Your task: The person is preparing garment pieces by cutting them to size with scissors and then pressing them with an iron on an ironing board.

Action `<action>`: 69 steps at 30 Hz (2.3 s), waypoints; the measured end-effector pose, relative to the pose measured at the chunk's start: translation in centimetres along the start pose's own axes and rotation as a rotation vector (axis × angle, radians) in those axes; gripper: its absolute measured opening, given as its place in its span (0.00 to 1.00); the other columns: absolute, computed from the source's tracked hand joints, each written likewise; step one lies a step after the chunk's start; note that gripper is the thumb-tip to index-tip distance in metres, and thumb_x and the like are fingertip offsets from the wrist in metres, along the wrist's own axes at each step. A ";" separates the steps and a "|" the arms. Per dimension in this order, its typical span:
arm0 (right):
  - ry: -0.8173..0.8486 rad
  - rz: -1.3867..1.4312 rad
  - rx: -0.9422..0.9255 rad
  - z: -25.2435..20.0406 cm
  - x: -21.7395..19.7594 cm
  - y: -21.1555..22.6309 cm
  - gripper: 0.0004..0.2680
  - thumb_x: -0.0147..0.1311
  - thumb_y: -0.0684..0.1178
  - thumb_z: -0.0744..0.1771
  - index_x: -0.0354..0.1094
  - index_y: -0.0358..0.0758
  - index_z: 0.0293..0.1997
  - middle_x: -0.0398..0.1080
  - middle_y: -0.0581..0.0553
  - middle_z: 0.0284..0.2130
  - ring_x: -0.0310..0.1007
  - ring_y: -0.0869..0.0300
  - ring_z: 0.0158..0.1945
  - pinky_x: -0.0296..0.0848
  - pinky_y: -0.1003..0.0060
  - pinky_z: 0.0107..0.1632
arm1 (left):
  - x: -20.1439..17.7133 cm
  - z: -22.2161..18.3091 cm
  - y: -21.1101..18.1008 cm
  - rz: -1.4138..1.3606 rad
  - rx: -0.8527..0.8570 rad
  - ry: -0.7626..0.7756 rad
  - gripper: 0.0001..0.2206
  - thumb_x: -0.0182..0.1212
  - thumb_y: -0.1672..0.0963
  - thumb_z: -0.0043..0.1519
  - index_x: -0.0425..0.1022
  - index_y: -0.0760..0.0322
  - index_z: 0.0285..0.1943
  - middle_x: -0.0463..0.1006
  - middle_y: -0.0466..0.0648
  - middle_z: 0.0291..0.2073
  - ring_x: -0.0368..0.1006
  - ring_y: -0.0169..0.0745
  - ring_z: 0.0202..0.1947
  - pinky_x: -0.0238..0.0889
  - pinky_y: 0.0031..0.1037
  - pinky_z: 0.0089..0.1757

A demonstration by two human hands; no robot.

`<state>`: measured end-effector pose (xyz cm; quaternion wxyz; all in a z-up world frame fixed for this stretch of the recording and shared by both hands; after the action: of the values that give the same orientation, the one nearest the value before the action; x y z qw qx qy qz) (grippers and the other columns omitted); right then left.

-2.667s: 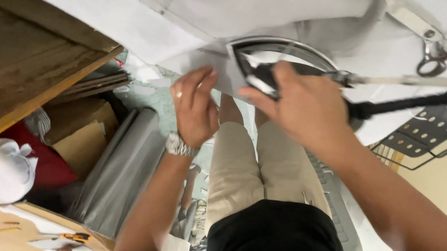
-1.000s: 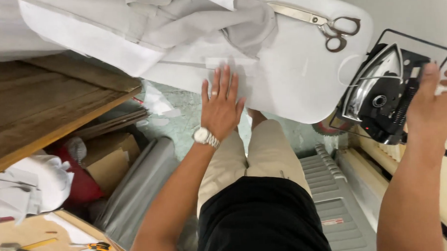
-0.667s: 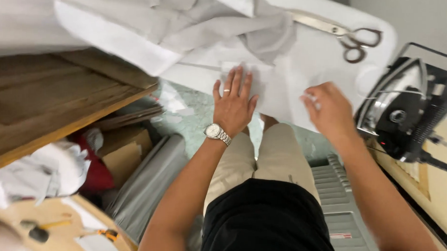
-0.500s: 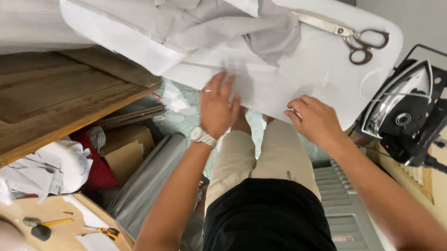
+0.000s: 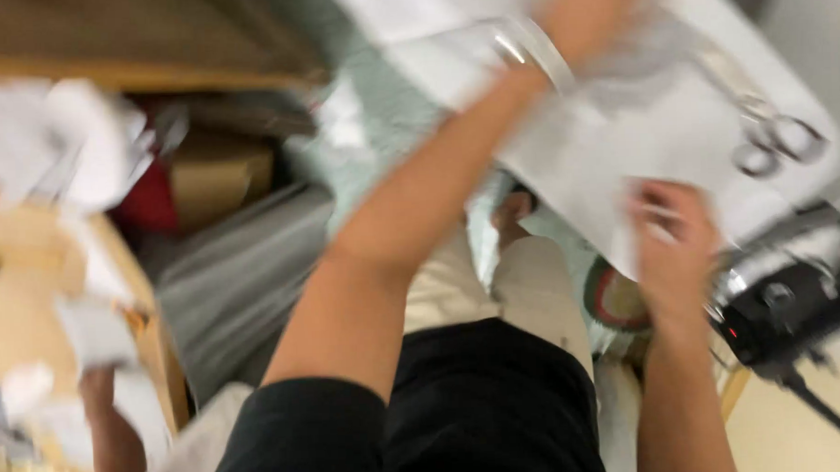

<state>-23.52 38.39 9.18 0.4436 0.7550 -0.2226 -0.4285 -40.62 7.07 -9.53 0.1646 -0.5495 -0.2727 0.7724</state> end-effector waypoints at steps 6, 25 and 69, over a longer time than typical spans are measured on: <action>0.060 0.355 0.541 -4.4 -6.1 -9.2 0.47 0.41 1.03 0.64 0.74 0.61 0.83 0.72 0.68 0.69 0.67 0.71 0.73 0.64 0.65 0.72 | -15.6 -22.2 -25.0 -0.708 -0.242 0.440 0.43 0.71 0.55 0.82 0.47 0.27 1.02 0.73 0.42 0.98 0.93 0.32 0.53 0.90 0.31 0.53; 0.357 0.272 0.524 -9.9 13.6 5.7 0.31 0.81 0.42 0.67 0.75 0.45 0.84 0.86 0.40 0.50 0.88 0.56 0.49 0.94 0.53 0.51 | -25.0 -47.8 -14.2 -1.178 -0.902 0.375 0.17 0.84 0.52 0.69 0.91 0.60 0.62 0.90 0.53 0.46 0.84 0.47 0.50 0.82 0.44 0.50; 0.464 0.597 0.202 -17.4 5.4 4.1 0.22 0.84 0.57 0.67 0.83 0.30 0.58 0.89 0.34 0.40 0.92 0.48 0.48 0.87 0.53 0.54 | -32.6 -22.4 -16.6 -1.228 -0.740 -0.184 0.15 0.87 0.61 0.69 0.91 0.65 0.63 0.93 0.45 0.45 0.94 0.38 0.45 0.95 0.34 0.42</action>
<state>-5.76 40.79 14.45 0.5108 0.7736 -0.3675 -0.0744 -9.20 7.61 19.71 0.3484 -0.2498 -0.7886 0.4408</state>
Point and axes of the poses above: each hand's wrist, its own z-axis towards the middle knuckle, its own x-axis out of the palm, y = z × x, the point moved 9 cm from there along z, towards the middle knuckle
